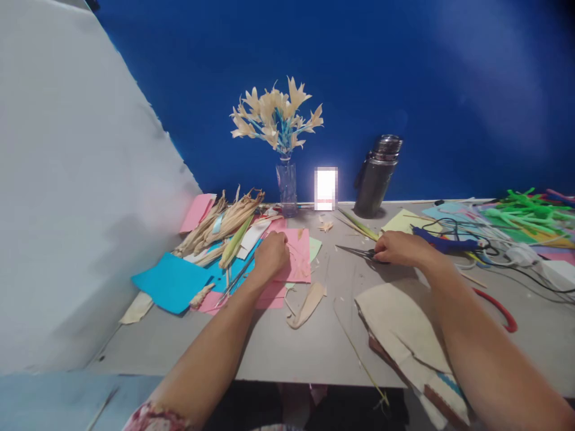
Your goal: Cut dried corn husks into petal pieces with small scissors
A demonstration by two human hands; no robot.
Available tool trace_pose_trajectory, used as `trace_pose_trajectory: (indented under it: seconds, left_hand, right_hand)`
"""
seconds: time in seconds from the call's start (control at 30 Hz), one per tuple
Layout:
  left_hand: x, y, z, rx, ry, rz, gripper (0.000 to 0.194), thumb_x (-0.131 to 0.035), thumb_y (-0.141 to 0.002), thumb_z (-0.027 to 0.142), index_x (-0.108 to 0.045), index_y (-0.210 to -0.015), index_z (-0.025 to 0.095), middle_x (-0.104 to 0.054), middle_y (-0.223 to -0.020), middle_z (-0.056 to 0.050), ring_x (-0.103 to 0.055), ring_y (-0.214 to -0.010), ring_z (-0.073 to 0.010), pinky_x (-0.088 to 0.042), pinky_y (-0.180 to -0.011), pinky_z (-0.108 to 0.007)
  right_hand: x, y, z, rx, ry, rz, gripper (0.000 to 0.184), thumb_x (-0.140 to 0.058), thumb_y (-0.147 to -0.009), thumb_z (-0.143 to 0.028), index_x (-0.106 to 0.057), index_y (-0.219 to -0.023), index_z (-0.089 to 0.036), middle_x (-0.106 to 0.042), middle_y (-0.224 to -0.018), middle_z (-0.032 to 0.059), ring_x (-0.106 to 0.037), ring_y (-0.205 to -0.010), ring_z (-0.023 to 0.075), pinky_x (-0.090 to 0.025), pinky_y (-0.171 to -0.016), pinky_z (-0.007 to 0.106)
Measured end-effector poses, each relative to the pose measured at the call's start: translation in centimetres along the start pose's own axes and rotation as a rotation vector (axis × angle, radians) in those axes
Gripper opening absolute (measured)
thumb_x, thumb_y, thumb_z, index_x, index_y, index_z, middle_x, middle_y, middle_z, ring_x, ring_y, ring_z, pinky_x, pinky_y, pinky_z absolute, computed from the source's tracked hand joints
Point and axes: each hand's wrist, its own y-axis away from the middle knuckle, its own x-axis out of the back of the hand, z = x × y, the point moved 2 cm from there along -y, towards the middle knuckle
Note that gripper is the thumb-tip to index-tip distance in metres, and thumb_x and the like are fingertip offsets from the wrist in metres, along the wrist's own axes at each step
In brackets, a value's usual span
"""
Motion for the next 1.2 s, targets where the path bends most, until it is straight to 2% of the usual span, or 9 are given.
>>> trace_pose_trajectory:
  seconds: [0.23, 0.5, 0.63, 0.8, 0.9, 0.97, 1.07, 1.13, 1.2]
  left_hand:
    - [1.5, -3.5, 2.2, -0.057, 0.078, -0.067, 0.021, -0.05, -0.083, 0.018, -0.07, -0.082, 0.016, -0.072, -0.086, -0.012, -0.065, -0.085, -0.0228, -0.043, -0.076, -0.03]
    - [-1.7, -7.0, 3.5, 0.086, 0.232, -0.089, 0.005, -0.067, -0.07, 0.016, -0.066, -0.07, 0.012, -0.071, -0.087, -0.022, -0.065, -0.1, -0.0325, -0.045, -0.084, -0.036]
    - [-1.5, -7.0, 3.0, 0.1, 0.448, -0.091, 0.013, -0.067, -0.068, 0.014, -0.056, -0.061, 0.016, -0.067, -0.074, -0.014, -0.065, -0.09, -0.0283, -0.045, -0.078, -0.035]
    - [1.2, -4.8, 2.6, 0.03, 0.873, -0.219, 0.023, -0.06, -0.08, 0.035, -0.051, -0.068, 0.018, -0.056, -0.066, -0.002, -0.056, -0.063, -0.0138, -0.044, -0.061, -0.026]
    - [2.5, -1.8, 3.0, -0.019, 1.07, -0.332, 0.031, -0.061, -0.078, 0.046, -0.05, -0.07, 0.018, -0.054, -0.067, -0.001, -0.054, -0.06, -0.0118, -0.045, -0.058, -0.025]
    - [2.8, 0.3, 3.5, -0.023, 1.184, -0.391, 0.028, -0.066, -0.074, 0.042, -0.052, -0.072, 0.018, -0.055, -0.068, 0.0, -0.052, -0.059, -0.0103, -0.044, -0.057, -0.024]
    - [2.5, 2.7, 4.1, 0.04, 1.418, -0.416, 0.023, -0.075, -0.066, 0.025, -0.057, -0.078, 0.016, -0.059, -0.072, 0.0, -0.056, -0.063, -0.0094, -0.042, -0.058, -0.021]
    - [2.1, 3.4, 4.4, 0.055, 1.431, -0.38, 0.024, -0.076, -0.064, 0.022, -0.059, -0.08, 0.016, -0.06, -0.072, 0.0, -0.057, -0.063, -0.0097, -0.042, -0.058, -0.021]
    - [1.9, 3.6, 4.4, 0.049, 1.371, -0.378, 0.025, -0.076, -0.066, 0.025, -0.059, -0.081, 0.016, -0.06, -0.068, 0.001, -0.057, -0.057, -0.0103, -0.043, -0.057, -0.023]
  right_hand:
    - [-0.1, 0.0, -0.2, -0.028, 0.062, -0.004, 0.009, -0.071, -0.072, -0.029, -0.075, -0.065, -0.024, -0.07, -0.07, 0.0058, -0.063, -0.064, 0.0213, -0.031, -0.058, 0.03]
    - [-0.2, 0.2, -1.6, -0.035, 0.126, 0.068, 0.009, -0.067, -0.072, -0.025, -0.075, -0.072, -0.02, -0.074, -0.086, 0.0128, -0.068, -0.078, 0.0275, -0.034, -0.057, 0.029]
    - [-0.5, 0.1, -1.7, -0.026, 0.102, 0.097, 0.006, -0.071, -0.069, -0.023, -0.074, -0.07, -0.018, -0.073, -0.081, 0.0138, -0.069, -0.076, 0.0273, -0.036, -0.058, 0.029]
    - [-0.2, 0.3, -1.4, 0.01, 0.002, 0.105, 0.006, -0.075, -0.063, -0.02, -0.07, -0.065, -0.016, -0.071, -0.078, 0.0136, -0.067, -0.072, 0.0293, -0.037, -0.058, 0.031]
    - [0.4, 0.6, -2.4, 0.097, -0.106, 0.136, 0.01, -0.067, -0.075, -0.027, -0.071, -0.074, -0.018, -0.073, -0.082, 0.0113, -0.066, -0.078, 0.026, -0.04, -0.061, 0.031]
    - [0.7, 0.9, -3.9, 0.212, -0.326, 0.141, 0.019, -0.058, -0.086, -0.035, -0.071, -0.088, -0.021, -0.073, -0.085, 0.0077, -0.066, -0.079, 0.0212, -0.043, -0.063, 0.029]
    - [0.6, 1.5, -7.4, 0.414, -1.003, 0.02, 0.03, -0.064, -0.082, -0.045, -0.067, -0.098, -0.019, -0.073, -0.096, 0.0092, -0.064, -0.074, 0.0186, -0.045, -0.058, 0.028]
    - [0.0, 1.8, -9.6, 0.42, -1.118, -0.056, 0.031, -0.069, -0.079, -0.046, -0.068, -0.093, -0.018, -0.073, -0.092, 0.0088, -0.062, -0.07, 0.0167, -0.043, -0.055, 0.026]
    - [-0.7, 1.8, -11.2, 0.38, -1.106, -0.033, 0.029, -0.072, -0.076, -0.044, -0.067, -0.088, -0.018, -0.07, -0.078, 0.005, -0.059, -0.064, 0.0145, -0.04, -0.053, 0.025]
